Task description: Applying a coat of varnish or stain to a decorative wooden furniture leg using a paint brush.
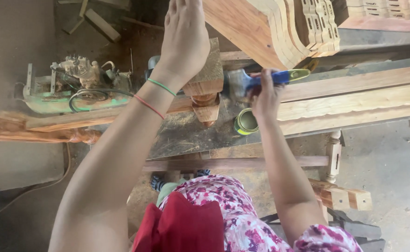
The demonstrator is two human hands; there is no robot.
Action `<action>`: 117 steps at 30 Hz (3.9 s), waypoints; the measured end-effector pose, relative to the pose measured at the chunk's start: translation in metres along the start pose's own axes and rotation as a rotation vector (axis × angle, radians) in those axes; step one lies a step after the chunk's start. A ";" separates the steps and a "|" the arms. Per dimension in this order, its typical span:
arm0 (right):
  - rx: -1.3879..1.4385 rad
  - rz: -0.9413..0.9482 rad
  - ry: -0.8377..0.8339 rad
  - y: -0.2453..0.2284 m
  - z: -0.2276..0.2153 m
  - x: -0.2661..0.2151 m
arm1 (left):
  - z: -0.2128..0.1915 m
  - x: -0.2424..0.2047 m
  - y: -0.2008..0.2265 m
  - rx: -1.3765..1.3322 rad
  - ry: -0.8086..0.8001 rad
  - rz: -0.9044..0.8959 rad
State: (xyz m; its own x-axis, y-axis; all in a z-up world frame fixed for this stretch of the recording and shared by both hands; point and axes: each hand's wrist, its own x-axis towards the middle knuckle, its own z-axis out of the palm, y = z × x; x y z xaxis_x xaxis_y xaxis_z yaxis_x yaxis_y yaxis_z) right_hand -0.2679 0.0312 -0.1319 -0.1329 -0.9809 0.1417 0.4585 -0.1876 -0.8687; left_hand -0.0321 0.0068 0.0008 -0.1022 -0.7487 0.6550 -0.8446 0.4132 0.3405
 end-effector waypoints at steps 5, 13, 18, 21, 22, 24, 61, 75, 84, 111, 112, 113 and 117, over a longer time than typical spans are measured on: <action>0.029 0.028 0.092 -0.022 -0.008 0.000 | 0.003 -0.001 -0.008 0.023 0.028 0.019; -0.097 -0.102 -0.110 0.007 0.001 -0.050 | 0.007 0.001 -0.016 0.013 -0.020 -0.003; -0.197 -0.186 -0.115 0.004 -0.012 -0.113 | 0.012 0.000 -0.021 0.002 -0.055 -0.013; -0.142 -0.259 -0.150 -0.004 0.002 -0.142 | 0.012 0.003 -0.022 0.015 -0.034 -0.003; -0.176 -0.251 -0.187 -0.006 0.004 -0.146 | 0.011 0.002 -0.021 0.028 -0.041 -0.006; -0.207 -0.238 -0.220 0.000 0.003 -0.139 | 0.007 0.001 -0.019 0.041 -0.055 -0.009; -0.398 0.013 -0.273 -0.017 0.008 0.029 | -0.017 0.000 -0.017 -0.008 -0.111 -0.061; 0.120 -0.066 -0.053 -0.001 0.013 -0.090 | -0.019 0.002 -0.026 -0.001 -0.138 -0.038; 0.526 0.055 0.355 0.006 0.027 -0.066 | -0.024 0.002 -0.023 0.003 -0.168 -0.031; 0.573 -0.034 0.247 -0.005 0.036 -0.089 | -0.016 0.006 -0.018 -0.063 -0.135 -0.034; 0.498 -0.097 0.181 -0.004 0.036 -0.094 | -0.015 0.006 -0.017 -0.075 -0.106 -0.017; 0.419 -0.156 0.114 -0.004 0.036 -0.101 | -0.014 0.005 -0.017 -0.087 -0.076 -0.004; 0.209 -0.246 0.044 -0.035 0.031 -0.109 | -0.003 0.009 -0.019 -0.161 -0.072 -0.032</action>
State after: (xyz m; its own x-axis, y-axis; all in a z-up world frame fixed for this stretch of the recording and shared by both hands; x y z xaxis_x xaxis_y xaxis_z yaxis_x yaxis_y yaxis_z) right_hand -0.2420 0.1429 -0.1026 -0.2977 -0.9026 0.3110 0.5781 -0.4297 -0.6936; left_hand -0.0152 -0.0057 0.0024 -0.1190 -0.7955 0.5941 -0.7538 0.4618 0.4675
